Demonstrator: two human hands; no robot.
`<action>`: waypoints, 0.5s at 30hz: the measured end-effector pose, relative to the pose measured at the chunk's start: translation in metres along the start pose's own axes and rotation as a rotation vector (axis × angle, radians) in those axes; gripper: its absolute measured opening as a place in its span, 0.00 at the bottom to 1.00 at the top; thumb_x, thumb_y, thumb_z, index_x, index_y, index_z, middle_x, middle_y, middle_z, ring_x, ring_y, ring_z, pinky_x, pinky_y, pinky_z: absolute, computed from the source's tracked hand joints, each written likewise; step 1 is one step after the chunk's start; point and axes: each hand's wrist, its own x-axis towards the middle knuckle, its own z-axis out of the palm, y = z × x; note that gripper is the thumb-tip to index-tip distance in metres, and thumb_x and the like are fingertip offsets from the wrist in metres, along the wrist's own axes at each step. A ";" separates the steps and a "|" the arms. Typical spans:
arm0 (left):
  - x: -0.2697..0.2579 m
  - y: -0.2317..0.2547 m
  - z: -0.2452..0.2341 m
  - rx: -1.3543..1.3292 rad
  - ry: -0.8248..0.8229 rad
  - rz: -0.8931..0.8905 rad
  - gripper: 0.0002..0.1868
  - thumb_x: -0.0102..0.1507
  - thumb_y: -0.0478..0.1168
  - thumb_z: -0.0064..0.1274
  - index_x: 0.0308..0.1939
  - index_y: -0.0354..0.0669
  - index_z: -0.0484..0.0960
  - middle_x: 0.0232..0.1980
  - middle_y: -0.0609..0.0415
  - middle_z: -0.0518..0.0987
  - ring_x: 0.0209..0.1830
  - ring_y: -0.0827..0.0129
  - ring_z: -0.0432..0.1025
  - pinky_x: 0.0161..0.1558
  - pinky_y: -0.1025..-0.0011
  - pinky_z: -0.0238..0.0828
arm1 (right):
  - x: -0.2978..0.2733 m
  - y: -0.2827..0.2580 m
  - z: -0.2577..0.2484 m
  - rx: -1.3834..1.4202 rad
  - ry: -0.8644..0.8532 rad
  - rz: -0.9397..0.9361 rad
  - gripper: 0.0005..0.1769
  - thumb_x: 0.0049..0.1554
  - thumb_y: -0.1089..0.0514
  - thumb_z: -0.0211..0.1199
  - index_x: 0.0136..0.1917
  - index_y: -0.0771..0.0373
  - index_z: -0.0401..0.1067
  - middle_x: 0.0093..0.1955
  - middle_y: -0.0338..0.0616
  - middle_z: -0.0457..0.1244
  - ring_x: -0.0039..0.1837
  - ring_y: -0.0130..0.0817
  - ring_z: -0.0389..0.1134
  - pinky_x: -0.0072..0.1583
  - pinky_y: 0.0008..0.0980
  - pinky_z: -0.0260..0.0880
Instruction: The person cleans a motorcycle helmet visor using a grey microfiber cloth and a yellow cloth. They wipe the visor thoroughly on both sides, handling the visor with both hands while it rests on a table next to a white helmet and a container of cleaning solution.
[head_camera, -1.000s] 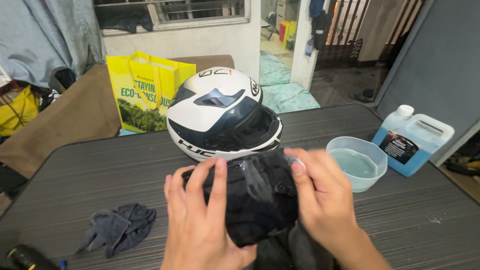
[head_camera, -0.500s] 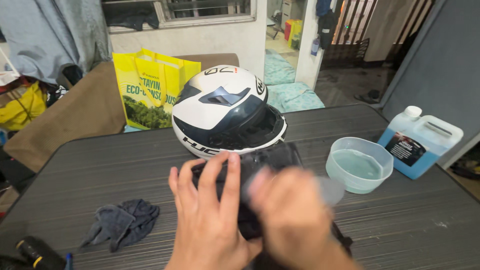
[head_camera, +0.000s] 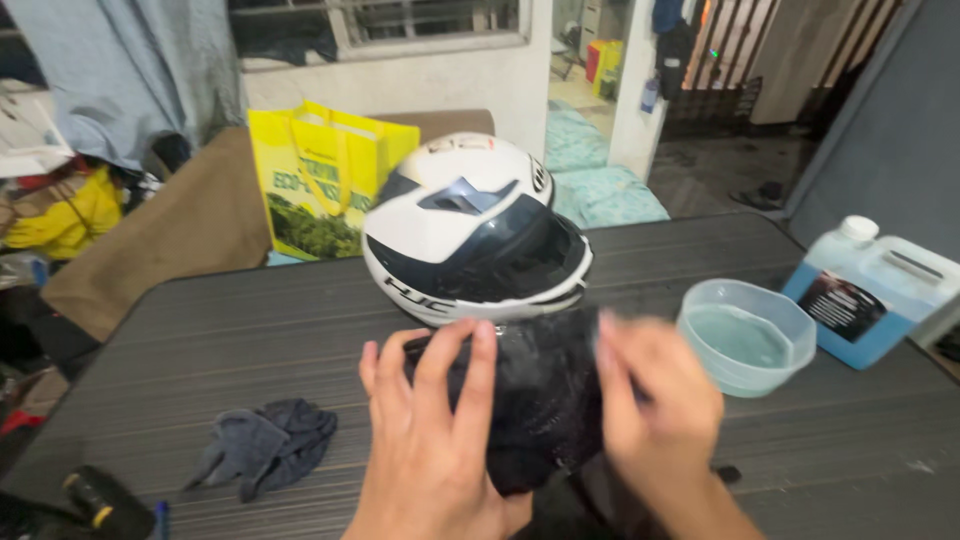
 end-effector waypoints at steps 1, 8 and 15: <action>-0.001 0.001 0.003 0.001 -0.018 0.000 0.66 0.29 0.49 0.72 0.69 0.33 0.62 0.68 0.38 0.61 0.63 0.31 0.56 0.58 0.20 0.45 | 0.003 0.005 0.002 -0.009 0.013 -0.120 0.04 0.53 0.72 0.66 0.43 0.68 0.75 0.40 0.49 0.64 0.42 0.44 0.65 0.43 0.39 0.64; 0.004 -0.006 -0.004 0.017 -0.039 0.012 0.68 0.28 0.49 0.70 0.72 0.34 0.61 0.70 0.39 0.60 0.65 0.33 0.56 0.60 0.20 0.44 | 0.002 -0.012 -0.008 0.142 -0.020 0.047 0.05 0.55 0.74 0.61 0.42 0.69 0.75 0.39 0.46 0.64 0.38 0.38 0.66 0.40 0.32 0.65; 0.005 -0.007 0.005 0.011 -0.026 0.016 0.71 0.27 0.51 0.72 0.73 0.35 0.60 0.71 0.40 0.59 0.65 0.33 0.56 0.61 0.21 0.45 | -0.009 0.004 -0.003 0.188 -0.057 -0.355 0.01 0.56 0.71 0.63 0.43 0.74 0.74 0.40 0.52 0.64 0.40 0.49 0.66 0.44 0.44 0.67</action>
